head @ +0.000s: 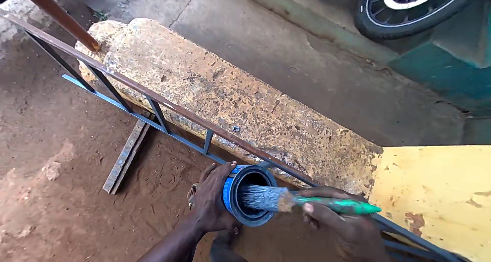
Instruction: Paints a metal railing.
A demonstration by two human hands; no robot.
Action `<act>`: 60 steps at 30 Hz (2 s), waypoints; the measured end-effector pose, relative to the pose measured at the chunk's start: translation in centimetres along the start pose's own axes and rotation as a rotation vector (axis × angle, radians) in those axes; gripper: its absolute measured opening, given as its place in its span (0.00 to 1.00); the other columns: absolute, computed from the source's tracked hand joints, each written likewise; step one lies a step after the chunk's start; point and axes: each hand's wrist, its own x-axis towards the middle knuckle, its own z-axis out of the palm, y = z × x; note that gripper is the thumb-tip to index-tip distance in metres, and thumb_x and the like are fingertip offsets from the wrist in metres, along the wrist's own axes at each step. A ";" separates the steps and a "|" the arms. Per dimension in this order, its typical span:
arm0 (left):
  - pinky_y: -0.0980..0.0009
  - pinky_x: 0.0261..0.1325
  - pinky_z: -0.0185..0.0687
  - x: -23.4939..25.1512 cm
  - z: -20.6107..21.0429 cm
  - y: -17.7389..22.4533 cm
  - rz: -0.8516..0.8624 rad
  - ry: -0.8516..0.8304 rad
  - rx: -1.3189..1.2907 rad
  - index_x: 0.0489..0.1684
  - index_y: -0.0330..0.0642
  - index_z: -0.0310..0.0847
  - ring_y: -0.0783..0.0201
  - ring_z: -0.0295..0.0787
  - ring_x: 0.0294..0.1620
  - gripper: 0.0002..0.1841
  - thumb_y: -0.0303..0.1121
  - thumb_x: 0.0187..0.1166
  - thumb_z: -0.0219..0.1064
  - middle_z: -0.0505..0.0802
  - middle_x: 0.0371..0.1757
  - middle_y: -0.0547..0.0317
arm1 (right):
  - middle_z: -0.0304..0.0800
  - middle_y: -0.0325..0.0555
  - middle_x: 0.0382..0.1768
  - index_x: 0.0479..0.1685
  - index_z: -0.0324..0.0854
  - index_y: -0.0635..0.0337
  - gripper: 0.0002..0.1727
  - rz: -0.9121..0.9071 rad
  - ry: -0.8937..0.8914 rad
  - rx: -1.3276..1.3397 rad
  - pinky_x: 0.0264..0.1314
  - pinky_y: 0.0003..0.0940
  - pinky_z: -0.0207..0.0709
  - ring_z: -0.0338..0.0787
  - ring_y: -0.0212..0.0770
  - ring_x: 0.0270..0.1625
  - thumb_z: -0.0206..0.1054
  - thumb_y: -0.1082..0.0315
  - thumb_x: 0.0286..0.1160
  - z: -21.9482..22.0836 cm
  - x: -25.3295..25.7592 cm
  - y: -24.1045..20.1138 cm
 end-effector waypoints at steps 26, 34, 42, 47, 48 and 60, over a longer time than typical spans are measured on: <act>0.50 0.81 0.75 -17.6 8.3 1.5 -0.287 0.510 -0.028 0.84 0.45 0.65 0.54 0.79 0.78 0.60 0.65 0.45 0.84 0.83 0.76 0.51 | 0.97 0.39 0.42 0.34 0.93 0.58 0.07 -0.532 -0.498 -0.817 0.54 0.30 0.91 0.95 0.30 0.48 0.75 0.65 0.62 -19.6 9.1 15.0; 0.56 0.81 0.74 -20.1 6.7 1.1 -0.381 0.513 0.067 0.84 0.44 0.64 0.60 0.79 0.78 0.59 0.68 0.47 0.82 0.83 0.76 0.51 | 0.97 0.40 0.41 0.37 0.93 0.59 0.08 -0.528 -0.531 -0.859 0.51 0.30 0.91 0.94 0.29 0.45 0.75 0.65 0.65 -17.5 10.7 14.1; 0.69 0.69 0.80 -17.6 4.8 3.3 -0.269 0.419 0.121 0.72 0.41 0.75 0.71 0.89 0.63 0.36 0.53 0.68 0.79 0.92 0.59 0.50 | 0.96 0.45 0.34 0.32 0.94 0.59 0.10 -0.238 -0.724 -1.186 0.44 0.49 0.90 0.95 0.42 0.37 0.75 0.61 0.62 -19.4 10.1 11.5; 0.79 0.68 0.77 -17.5 4.9 4.2 -0.229 0.376 0.178 0.69 0.40 0.76 0.80 0.87 0.62 0.31 0.43 0.69 0.80 0.93 0.58 0.58 | 0.97 0.48 0.42 0.40 0.93 0.65 0.09 -0.577 -0.453 -0.802 0.52 0.33 0.91 0.96 0.34 0.44 0.74 0.70 0.65 -10.6 14.0 13.6; 0.80 0.67 0.78 -18.1 5.1 4.0 -0.244 0.393 0.191 0.64 0.36 0.80 0.79 0.88 0.61 0.29 0.42 0.67 0.81 0.94 0.56 0.56 | 0.97 0.48 0.44 0.41 0.92 0.65 0.09 -0.571 -0.431 -0.771 0.54 0.32 0.91 0.95 0.34 0.46 0.74 0.71 0.66 -11.6 13.1 13.7; 0.76 0.65 0.85 -12.7 5.8 7.5 -0.511 0.514 0.035 0.55 0.17 0.78 0.72 0.93 0.54 0.38 0.38 0.49 0.89 0.95 0.49 0.48 | 0.97 0.42 0.42 0.35 0.93 0.58 0.10 -0.363 -0.492 -1.026 0.53 0.33 0.91 0.96 0.32 0.47 0.73 0.62 0.66 -30.9 2.5 14.8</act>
